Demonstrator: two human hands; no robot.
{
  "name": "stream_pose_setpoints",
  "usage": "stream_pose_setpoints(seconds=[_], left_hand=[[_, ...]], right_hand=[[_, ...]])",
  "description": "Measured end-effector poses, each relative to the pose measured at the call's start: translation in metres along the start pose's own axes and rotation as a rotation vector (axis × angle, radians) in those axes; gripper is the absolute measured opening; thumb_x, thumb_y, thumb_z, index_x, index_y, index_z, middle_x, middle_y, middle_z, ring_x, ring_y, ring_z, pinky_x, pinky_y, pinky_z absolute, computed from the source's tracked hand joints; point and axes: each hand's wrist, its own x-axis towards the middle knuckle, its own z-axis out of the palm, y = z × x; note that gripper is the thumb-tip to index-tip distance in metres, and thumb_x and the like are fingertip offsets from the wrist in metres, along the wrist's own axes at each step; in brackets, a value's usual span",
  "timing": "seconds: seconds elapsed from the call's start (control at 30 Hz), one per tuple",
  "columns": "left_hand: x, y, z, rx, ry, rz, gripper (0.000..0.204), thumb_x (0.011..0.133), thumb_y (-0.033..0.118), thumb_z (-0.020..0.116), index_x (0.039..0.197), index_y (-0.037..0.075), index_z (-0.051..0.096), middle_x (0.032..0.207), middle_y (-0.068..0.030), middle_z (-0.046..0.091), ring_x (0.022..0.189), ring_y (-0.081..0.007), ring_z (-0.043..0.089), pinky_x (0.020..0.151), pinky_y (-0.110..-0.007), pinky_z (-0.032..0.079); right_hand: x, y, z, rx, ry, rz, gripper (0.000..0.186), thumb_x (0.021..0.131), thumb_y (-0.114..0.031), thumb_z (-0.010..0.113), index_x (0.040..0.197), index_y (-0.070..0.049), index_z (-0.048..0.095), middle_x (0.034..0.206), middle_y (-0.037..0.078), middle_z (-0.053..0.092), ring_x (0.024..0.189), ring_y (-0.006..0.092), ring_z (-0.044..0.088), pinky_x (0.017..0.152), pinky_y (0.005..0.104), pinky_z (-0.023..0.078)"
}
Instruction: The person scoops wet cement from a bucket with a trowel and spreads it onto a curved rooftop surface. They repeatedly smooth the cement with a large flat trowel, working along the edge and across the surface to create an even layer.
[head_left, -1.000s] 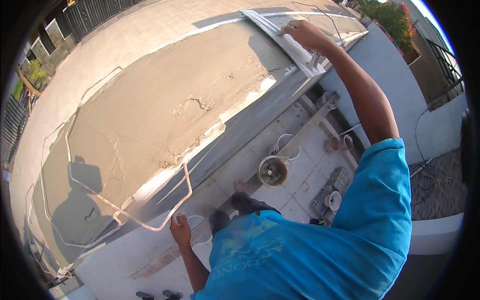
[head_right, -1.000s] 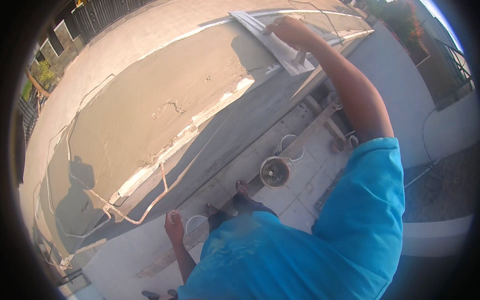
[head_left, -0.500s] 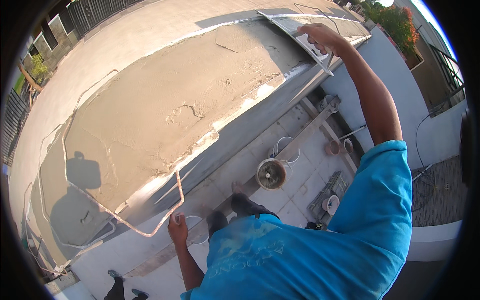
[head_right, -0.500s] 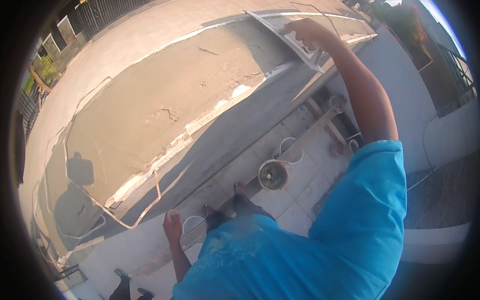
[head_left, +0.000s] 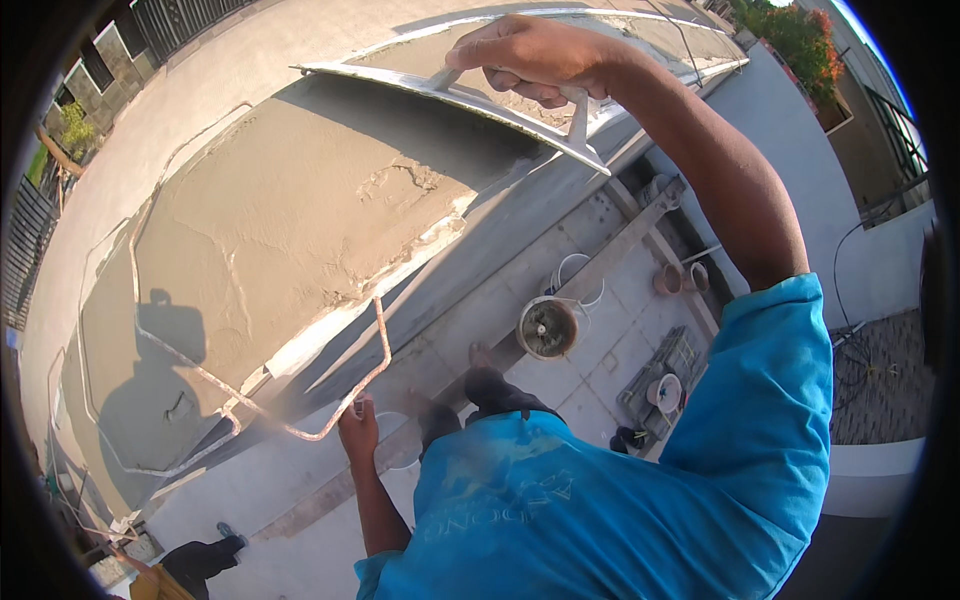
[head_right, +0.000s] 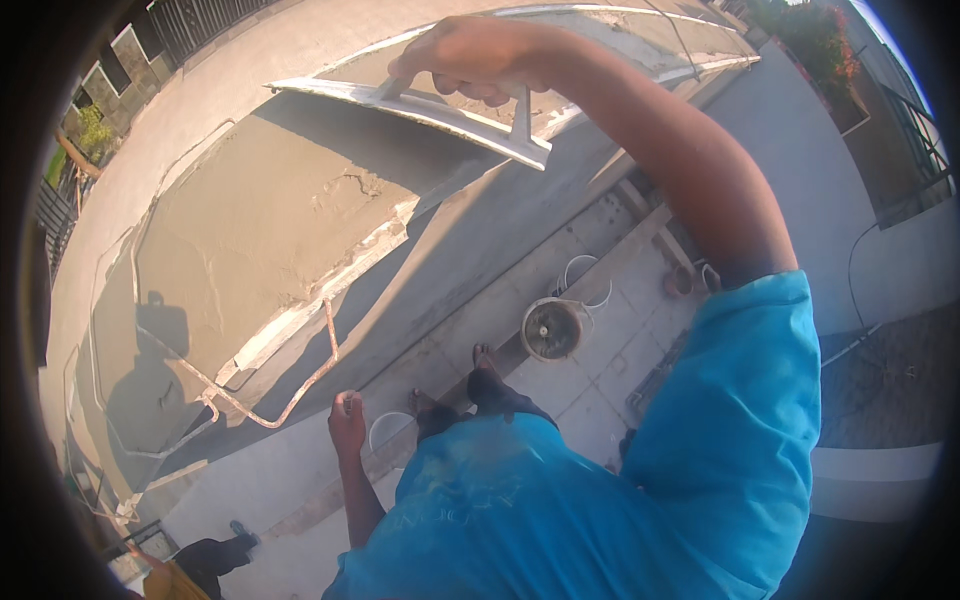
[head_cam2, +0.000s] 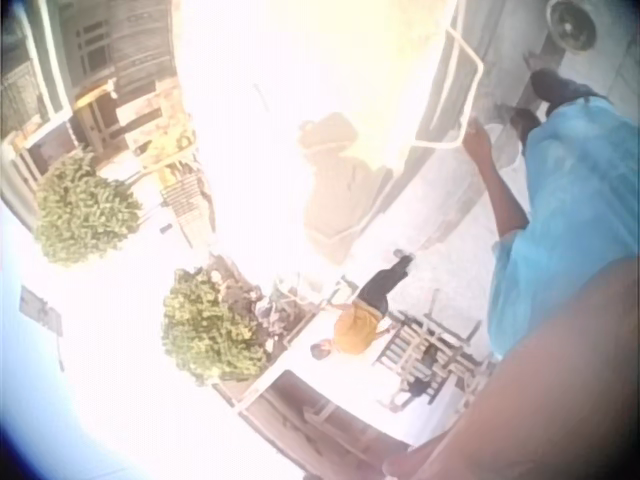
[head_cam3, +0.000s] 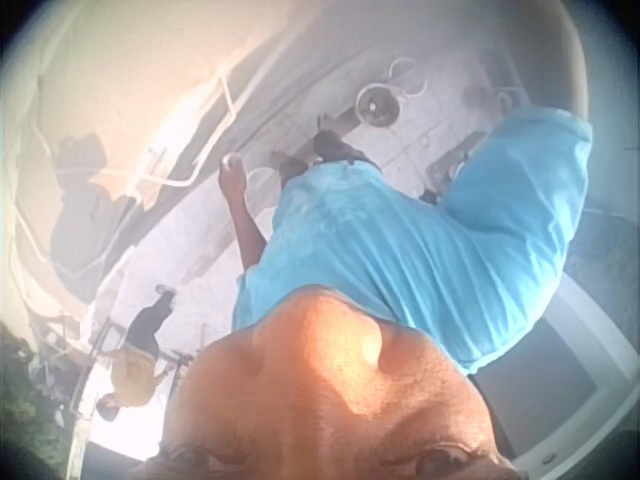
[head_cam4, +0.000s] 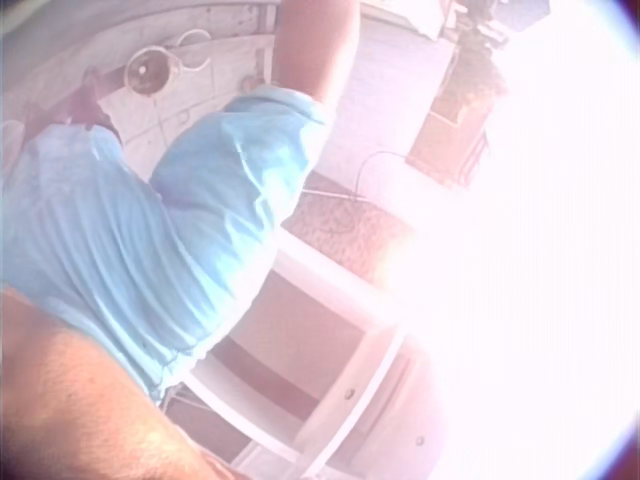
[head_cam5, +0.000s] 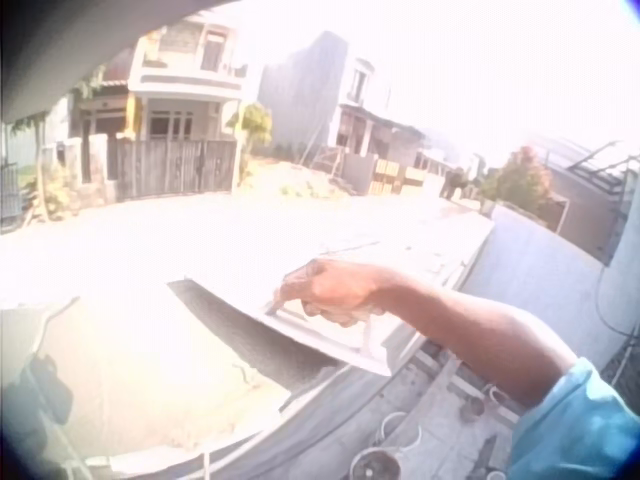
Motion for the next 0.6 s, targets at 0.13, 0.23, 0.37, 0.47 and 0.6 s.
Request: stream_pose_setpoints(seconds=[0.13,0.23,0.37,0.47,0.6], left_hand=[[-0.008,-0.009,-0.006,-0.02,0.004,-0.019,0.03,0.095,0.026,0.065,0.113,0.002,0.067,0.093,-0.0166,0.072,0.084,-0.0306,0.071,0.081,-0.041,0.053],[-0.012,-0.027,-0.008,-0.034,-0.019,-0.089,0.03,0.095,0.027,0.064,0.112,0.003,0.067,0.093,-0.0161,0.072,0.085,-0.031,0.071,0.081,-0.041,0.053],[-0.012,-0.034,-0.003,-0.024,-0.007,-0.027,0.03,0.095,0.028,0.064,0.112,0.003,0.067,0.091,-0.0151,0.072,0.084,-0.0312,0.071,0.082,-0.042,0.053],[-0.012,-0.025,-0.001,-0.032,0.007,-0.06,0.031,0.094,0.028,0.064,0.112,0.004,0.068,0.094,-0.0153,0.073,0.087,-0.0318,0.071,0.083,-0.042,0.053],[-0.003,-0.029,0.01,-0.006,0.006,-0.013,0.03,0.098,0.03,0.062,0.112,0.004,0.067,0.085,-0.0091,0.071,0.082,-0.0199,0.069,0.076,-0.034,0.052]], right_hand=[[-0.025,0.019,-0.02,0.063,-0.085,-0.056,0.049,0.101,-0.048,0.054,0.121,-0.006,0.069,0.056,-0.004,0.041,0.039,0.0032,0.036,0.038,0.0216,0.032],[-0.041,0.063,-0.04,-0.059,0.074,-0.088,0.047,0.101,-0.045,0.054,0.122,-0.006,0.069,0.066,0.003,0.058,0.048,0.0093,0.054,0.049,0.0256,0.048],[-0.018,0.102,-0.008,-0.329,0.361,-0.482,0.04,0.094,-0.039,0.058,0.112,-0.006,0.071,0.075,0.011,0.067,0.064,0.0256,0.06,0.065,0.039,0.048],[-0.045,0.061,0.005,-0.308,0.149,-0.339,0.04,0.093,-0.037,0.06,0.116,-0.006,0.071,0.089,0.017,0.071,0.078,0.0304,0.065,0.074,0.0419,0.048],[-0.09,0.032,0.007,-0.089,-0.068,-0.446,0.041,0.093,-0.035,0.061,0.117,-0.003,0.07,0.094,0.019,0.071,0.088,0.0267,0.067,0.082,0.0381,0.05]])
